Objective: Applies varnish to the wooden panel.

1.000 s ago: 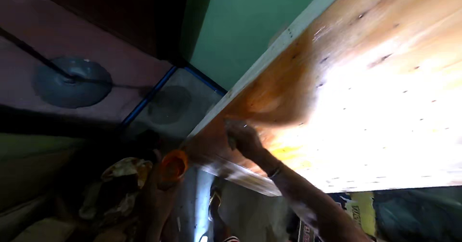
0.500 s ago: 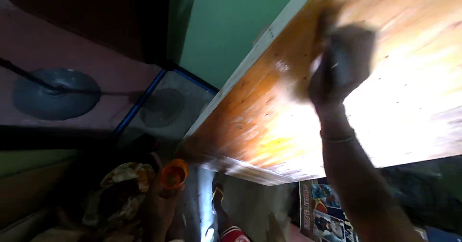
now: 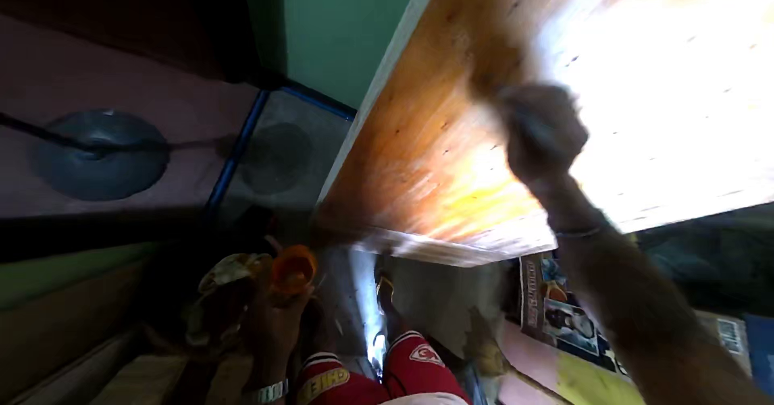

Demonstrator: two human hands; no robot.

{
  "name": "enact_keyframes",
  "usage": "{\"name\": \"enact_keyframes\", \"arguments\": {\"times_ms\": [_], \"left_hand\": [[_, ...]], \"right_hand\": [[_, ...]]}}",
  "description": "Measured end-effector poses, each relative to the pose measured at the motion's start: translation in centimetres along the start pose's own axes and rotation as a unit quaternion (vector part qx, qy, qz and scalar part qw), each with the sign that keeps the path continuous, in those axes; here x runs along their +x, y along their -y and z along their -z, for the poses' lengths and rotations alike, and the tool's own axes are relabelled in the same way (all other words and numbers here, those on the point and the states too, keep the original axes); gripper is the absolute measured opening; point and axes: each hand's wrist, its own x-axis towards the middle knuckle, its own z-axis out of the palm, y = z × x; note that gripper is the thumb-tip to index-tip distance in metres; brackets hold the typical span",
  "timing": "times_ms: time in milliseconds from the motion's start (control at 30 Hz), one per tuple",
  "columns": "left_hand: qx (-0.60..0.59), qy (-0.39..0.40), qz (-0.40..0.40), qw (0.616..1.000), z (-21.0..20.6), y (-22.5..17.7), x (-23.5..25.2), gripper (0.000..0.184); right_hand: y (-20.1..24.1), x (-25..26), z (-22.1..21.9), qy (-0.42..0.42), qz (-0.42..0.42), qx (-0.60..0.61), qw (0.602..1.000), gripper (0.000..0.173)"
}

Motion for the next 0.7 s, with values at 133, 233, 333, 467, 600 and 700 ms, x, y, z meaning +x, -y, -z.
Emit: {"name": "enact_keyframes", "arguments": {"times_ms": [133, 233, 333, 467, 600, 700], "left_hand": [[-0.008, 0.010, -0.020, 1.000, -0.7, -0.7, -0.3, 0.087], [0.016, 0.007, -0.001, 1.000, -0.5, -1.3, -0.7, 0.086], [0.056, 0.015, 0.010, 0.998, 0.3, -1.5, -1.2, 0.085], [0.039, 0.027, 0.005, 0.999, 0.5, -1.2, -1.6, 0.084], [0.043, 0.030, -0.001, 0.999, 0.7, -3.2, -1.7, 0.082], [0.055, 0.063, -0.007, 0.996, 0.5, -5.0, -1.8, 0.084]], "right_hand": [[-1.6, 5.1, 2.0, -0.180, 0.059, -0.055, 0.980, 0.017], [3.5, -3.2, -2.5, 0.031, -0.073, -0.014, 0.997, 0.034], [6.5, -13.8, -12.2, 0.194, -0.226, 0.226, 0.927, 0.028], [4.8, -15.9, -14.7, 0.243, -0.076, 0.193, 0.948, 0.024], [0.1, -7.2, -3.0, 0.158, -0.060, 0.074, 0.983, 0.028], [-4.3, 1.7, 5.9, 0.009, -0.047, -0.058, 0.997, 0.027]]}}
